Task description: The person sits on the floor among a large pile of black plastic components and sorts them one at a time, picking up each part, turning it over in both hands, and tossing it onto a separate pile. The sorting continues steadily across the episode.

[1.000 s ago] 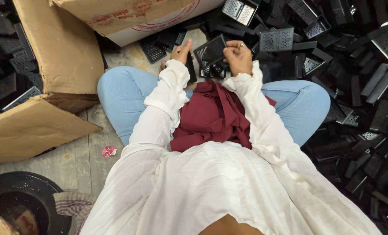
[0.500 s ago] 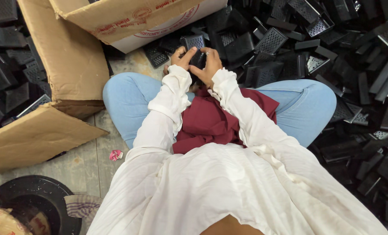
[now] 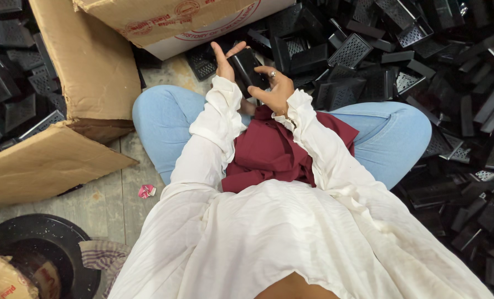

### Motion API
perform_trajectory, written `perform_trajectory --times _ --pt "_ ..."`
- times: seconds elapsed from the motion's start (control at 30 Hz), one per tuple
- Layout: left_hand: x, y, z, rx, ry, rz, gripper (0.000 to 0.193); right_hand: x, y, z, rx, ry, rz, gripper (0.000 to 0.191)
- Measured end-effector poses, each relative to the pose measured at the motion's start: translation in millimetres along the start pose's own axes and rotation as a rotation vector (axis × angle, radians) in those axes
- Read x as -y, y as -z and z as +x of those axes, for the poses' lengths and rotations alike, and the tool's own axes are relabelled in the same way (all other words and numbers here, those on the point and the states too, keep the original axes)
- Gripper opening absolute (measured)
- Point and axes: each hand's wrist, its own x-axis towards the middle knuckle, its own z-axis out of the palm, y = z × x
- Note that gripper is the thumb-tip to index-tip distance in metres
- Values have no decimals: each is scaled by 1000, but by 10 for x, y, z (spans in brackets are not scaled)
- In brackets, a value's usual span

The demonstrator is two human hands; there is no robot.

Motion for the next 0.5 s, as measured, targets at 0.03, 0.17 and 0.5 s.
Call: perform_trajectory --times 0.03,0.17,0.5 --pt "21 9 22 22 -16 34 99 24 1 4 14 4 -24 58" --pt "59 30 74 23 -3 30 98 131 -8 18 -1 5 -103 60" --pt "213 53 0 250 -283 183 55 -137 -24 70 48 119 76 60"
